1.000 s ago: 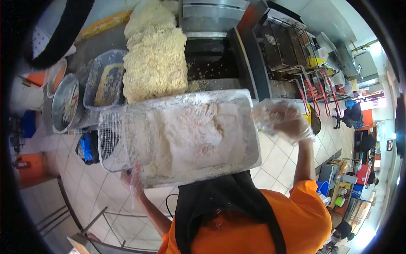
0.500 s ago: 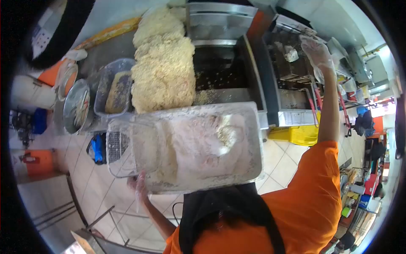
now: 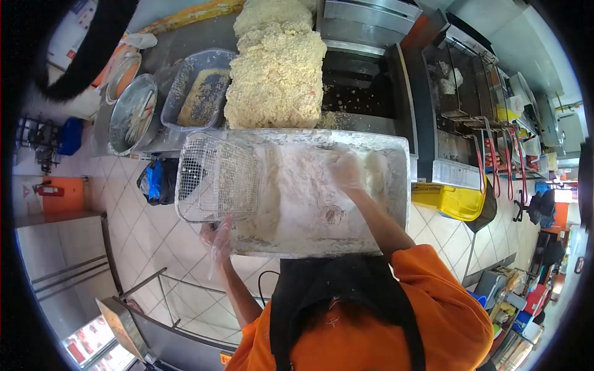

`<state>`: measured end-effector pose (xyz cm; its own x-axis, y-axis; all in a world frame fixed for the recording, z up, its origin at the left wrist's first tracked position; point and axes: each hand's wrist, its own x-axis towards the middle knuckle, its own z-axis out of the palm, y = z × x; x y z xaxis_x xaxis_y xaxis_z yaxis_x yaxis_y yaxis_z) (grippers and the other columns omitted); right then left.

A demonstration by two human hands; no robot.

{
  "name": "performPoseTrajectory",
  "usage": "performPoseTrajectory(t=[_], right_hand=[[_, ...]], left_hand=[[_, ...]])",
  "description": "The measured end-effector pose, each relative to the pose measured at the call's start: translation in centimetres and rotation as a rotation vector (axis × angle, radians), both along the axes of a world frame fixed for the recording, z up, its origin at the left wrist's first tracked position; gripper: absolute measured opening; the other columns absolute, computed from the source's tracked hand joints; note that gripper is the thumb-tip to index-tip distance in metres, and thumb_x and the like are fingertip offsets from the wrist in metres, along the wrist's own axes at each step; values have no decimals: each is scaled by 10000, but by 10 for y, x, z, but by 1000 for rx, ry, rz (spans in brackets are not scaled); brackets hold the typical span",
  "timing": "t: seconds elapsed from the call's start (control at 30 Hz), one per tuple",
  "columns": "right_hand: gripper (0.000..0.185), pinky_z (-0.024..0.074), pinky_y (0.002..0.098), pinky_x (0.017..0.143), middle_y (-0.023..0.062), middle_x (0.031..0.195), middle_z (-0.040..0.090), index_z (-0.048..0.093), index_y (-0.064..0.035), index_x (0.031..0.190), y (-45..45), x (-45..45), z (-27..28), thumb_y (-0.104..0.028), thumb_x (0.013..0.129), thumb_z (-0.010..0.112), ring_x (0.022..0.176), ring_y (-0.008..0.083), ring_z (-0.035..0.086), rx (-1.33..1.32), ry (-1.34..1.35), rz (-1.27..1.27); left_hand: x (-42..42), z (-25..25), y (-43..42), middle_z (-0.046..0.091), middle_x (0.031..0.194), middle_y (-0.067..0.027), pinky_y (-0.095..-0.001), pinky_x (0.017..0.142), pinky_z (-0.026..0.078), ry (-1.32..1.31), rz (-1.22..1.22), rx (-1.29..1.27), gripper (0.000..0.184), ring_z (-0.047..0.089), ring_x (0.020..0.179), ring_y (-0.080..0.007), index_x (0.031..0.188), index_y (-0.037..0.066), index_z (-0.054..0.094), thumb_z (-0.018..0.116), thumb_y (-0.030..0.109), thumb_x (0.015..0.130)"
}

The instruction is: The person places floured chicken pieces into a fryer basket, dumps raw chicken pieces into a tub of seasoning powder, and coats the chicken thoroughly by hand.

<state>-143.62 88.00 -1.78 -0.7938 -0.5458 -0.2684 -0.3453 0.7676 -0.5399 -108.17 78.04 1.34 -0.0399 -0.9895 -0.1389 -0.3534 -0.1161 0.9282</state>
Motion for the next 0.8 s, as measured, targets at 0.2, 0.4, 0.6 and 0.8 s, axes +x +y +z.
performPoseTrajectory(t=[0.2,0.4,0.6,0.8], right_hand=[[294,515,407,804,217,946,680,658,-51,1019,32,-23,45,-251,816,586,885,360,665,-59,-30,66],[485,496,249,846,69,1075,670,611,-53,1239,53,-33,86,-49,764,709,949,134,623,-334,-228,113],[374,500,344,889,45,1091,684,648,-128,1203,-4,-11,37,-216,840,621,929,199,644,377,1,549],[314,496,394,876,63,1015,680,648,-144,1153,17,14,8,-209,846,625,907,221,640,149,485,965]], left_hand=[[-1,11,0,657,887,-50,-277,675,441,-38,-36,56,316,532,750,-124,989,-58,661,788,130,769],[6,-3,-2,556,642,-6,-292,501,354,-158,-47,-132,303,432,575,-101,802,-29,633,830,190,731],[-3,12,1,621,735,-25,-275,560,399,54,-34,-50,324,472,625,-107,899,-40,664,830,179,728],[3,-3,-1,644,795,-22,-270,595,419,147,-26,-20,367,498,664,-103,976,-47,667,828,174,731]])
